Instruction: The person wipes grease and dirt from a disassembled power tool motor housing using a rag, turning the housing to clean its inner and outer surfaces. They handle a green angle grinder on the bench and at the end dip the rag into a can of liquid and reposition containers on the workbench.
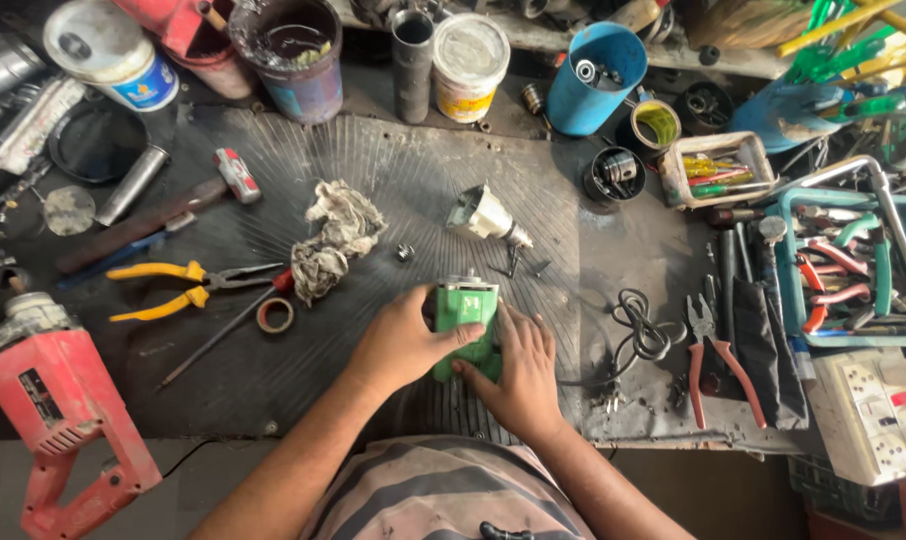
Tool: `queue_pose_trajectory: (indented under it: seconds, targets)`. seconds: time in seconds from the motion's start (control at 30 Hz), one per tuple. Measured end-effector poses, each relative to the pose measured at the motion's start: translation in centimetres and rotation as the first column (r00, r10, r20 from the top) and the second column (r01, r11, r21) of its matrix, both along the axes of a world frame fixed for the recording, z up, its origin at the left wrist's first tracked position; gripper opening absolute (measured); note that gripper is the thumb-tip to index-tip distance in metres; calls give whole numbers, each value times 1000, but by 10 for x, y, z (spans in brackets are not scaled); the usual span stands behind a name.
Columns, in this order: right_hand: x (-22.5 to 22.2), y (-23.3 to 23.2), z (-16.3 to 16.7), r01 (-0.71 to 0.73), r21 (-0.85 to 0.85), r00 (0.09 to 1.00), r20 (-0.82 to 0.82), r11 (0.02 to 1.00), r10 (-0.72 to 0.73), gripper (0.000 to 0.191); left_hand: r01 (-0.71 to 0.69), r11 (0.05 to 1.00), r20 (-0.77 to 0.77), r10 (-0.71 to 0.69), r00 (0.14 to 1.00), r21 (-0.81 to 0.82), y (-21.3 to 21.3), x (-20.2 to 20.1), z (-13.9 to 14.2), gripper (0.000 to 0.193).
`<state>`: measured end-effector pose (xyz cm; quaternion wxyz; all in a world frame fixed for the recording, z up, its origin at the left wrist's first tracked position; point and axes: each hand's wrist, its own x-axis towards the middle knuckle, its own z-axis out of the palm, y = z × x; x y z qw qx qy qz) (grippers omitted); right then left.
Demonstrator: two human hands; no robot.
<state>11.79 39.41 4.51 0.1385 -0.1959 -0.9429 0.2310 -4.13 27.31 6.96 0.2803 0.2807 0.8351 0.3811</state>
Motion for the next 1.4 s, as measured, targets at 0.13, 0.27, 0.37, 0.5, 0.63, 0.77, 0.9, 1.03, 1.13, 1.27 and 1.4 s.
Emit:
queue_pose_trajectory:
  seconds: [0.13, 0.27, 0.37, 0.5, 0.63, 0.77, 0.9, 1.03, 1.13, 1.27, 1.4]
  targets:
    - [12, 2, 2, -81, -59, 997, -21, 995, 80, 94, -79, 989, 77, 70, 995, 126, -1, 16, -32, 70]
    - [25, -1, 19, -93, -352, 992, -117, 931, 54, 94, -12, 932, 37, -1, 999, 362, -25, 29, -45, 71]
    - [23, -1, 31, -152, -569, 984, -163, 808, 70, 101, 174, 905, -261, -73, 963, 389, -46, 35, -38, 72]
    - [12, -7, 34, -329, -491, 939, -259, 806, 226, 89, 404, 873, -380, -288, 879, 273, -68, 14, -11, 61]
    - [2, -5, 32, -358, -513, 928, -287, 780, 237, 85, 319, 943, -624, -194, 757, 93, -75, -20, 17, 56]
    - [-6, -1, 33, -312, -583, 950, -210, 751, 231, 83, 213, 969, -623, -92, 777, 122, -53, -39, 23, 46]
    - [-9, -1, 37, -277, -585, 961, -158, 763, 227, 85, 265, 954, -757, -276, 593, -141, -10, -64, 12, 38]
    - [-6, -6, 40, -308, -577, 950, -155, 756, 270, 82, 277, 804, -726, -594, 346, -525, 24, -86, -1, 15]
    - [-5, -6, 39, -344, -518, 939, -184, 783, 291, 82, 330, 706, -652, -707, 274, -627, 38, -96, -2, 13]
    - [-5, -5, 39, -350, -538, 936, -188, 767, 296, 84, 390, 765, -694, -636, 336, -512, 37, -97, 9, 8]
    - [-5, -4, 37, -383, -520, 924, -222, 763, 312, 84, 308, 950, -292, -306, 906, -41, 13, -84, 30, 27]
